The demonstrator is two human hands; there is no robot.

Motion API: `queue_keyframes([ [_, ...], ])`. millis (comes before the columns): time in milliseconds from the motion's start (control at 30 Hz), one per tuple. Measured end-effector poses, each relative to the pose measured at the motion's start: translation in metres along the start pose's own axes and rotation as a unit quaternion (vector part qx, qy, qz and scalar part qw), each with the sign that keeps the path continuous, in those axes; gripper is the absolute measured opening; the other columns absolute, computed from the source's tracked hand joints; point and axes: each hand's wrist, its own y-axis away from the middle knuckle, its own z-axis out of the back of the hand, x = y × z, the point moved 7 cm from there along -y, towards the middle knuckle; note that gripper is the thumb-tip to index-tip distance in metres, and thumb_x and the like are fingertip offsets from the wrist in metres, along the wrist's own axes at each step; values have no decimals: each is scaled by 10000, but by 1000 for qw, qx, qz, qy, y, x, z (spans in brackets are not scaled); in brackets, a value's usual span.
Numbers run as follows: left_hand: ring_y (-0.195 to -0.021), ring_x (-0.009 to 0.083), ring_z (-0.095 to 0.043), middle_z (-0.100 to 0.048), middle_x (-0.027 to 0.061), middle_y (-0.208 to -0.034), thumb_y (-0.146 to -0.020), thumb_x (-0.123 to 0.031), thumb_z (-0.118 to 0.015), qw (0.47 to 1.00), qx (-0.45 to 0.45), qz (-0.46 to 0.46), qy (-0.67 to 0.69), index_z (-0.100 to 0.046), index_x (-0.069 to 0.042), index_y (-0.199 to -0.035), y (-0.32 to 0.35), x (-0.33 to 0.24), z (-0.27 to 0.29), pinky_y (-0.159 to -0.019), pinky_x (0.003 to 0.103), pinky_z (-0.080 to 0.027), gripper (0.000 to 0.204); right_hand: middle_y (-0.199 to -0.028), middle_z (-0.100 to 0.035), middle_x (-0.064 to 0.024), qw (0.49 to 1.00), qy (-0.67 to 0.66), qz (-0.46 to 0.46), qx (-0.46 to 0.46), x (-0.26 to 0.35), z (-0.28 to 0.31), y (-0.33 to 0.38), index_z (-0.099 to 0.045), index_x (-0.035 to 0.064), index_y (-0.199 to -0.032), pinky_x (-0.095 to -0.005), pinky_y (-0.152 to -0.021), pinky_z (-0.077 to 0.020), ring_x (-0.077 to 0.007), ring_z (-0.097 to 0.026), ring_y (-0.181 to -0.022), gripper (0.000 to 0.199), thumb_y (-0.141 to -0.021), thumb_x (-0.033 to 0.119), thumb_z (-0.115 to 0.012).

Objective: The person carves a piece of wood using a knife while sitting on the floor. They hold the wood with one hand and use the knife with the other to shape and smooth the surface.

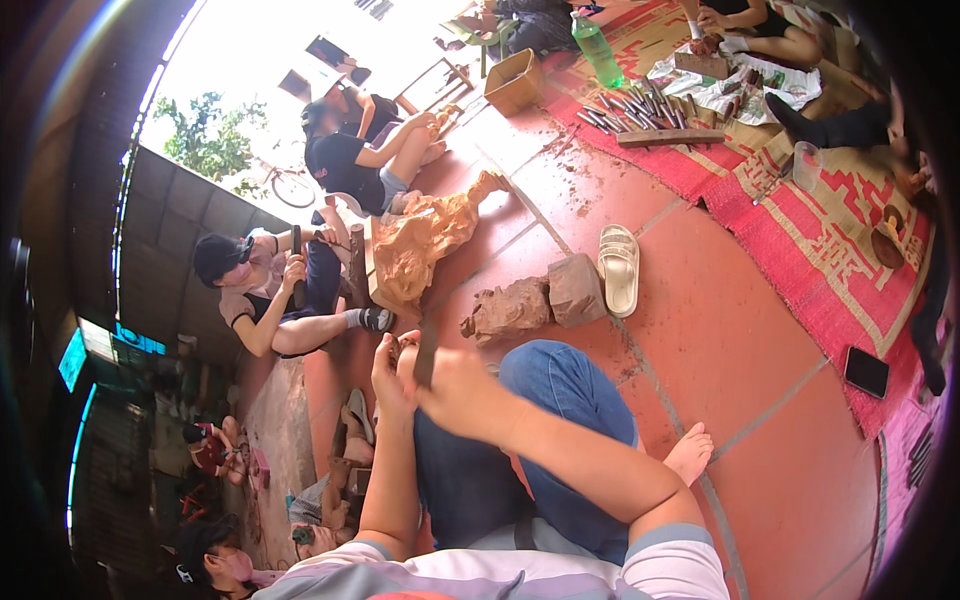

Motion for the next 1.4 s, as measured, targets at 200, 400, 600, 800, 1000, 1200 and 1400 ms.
queue_keyframes([
  [200,-731,188,-611,-644,111,-822,-973,-362,-402,1000,6,0,-5,-636,44,-1013,8,-6,-24,-703,305,-494,469,-703,-570,-16,978,-171,-115,-16,-40,11,0,-568,71,-820,-258,-588,-438,-107,-540,-654,86,-834,46,-648],
  [400,-665,185,-565,-614,100,-745,-965,-368,-415,999,25,28,34,-636,47,-999,8,-5,-27,-663,301,-470,472,-779,-582,-15,999,38,-10,0,-13,-13,18,-567,64,-826,-298,-749,-471,-145,-584,-752,84,-846,60,-648],
  [600,-717,204,-580,-613,103,-769,-966,-369,-409,1000,25,5,3,-634,48,-1009,9,-7,-30,-687,317,-474,476,-715,-558,-5,991,-104,-75,-42,-20,5,11,-573,59,-833,-304,-722,-470,-155,-576,-724,101,-828,77,-673],
  [800,-696,196,-579,-614,112,-732,-970,-375,-401,1000,3,-8,-30,-633,43,-1017,9,-8,-25,-660,296,-466,481,-759,-594,-100,990,-61,-100,-82,-39,26,5,-560,62,-771,-331,-639,-471,-240,-598,-716,49,-814,50,-581],
  [1000,-767,195,-609,-641,108,-820,-966,-373,-420,999,44,7,11,-636,39,-1020,4,-4,-22,-706,313,-490,468,-859,-622,-119,996,45,-7,-77,-4,-7,19,-533,117,-826,-406,-655,-499,-328,-637,-807,79,-815,60,-586],
  [1200,-733,208,-618,-660,123,-833,-963,-382,-417,999,15,12,34,-637,41,-1021,8,1,-21,-702,342,-510,480,-770,-584,-103,996,9,-20,-90,-10,1,5,-541,79,-820,-369,-659,-479,-305,-623,-777,102,-851,143,-613],
  [1400,-794,195,-610,-656,111,-836,-970,-349,-410,1000,17,-13,12,-644,46,-998,1,-3,-16,-724,304,-487,460,-811,-609,-125,994,0,-94,-59,-18,13,-3,-542,70,-833,-415,-631,-485,-346,-620,-751,108,-860,170,-575],
])
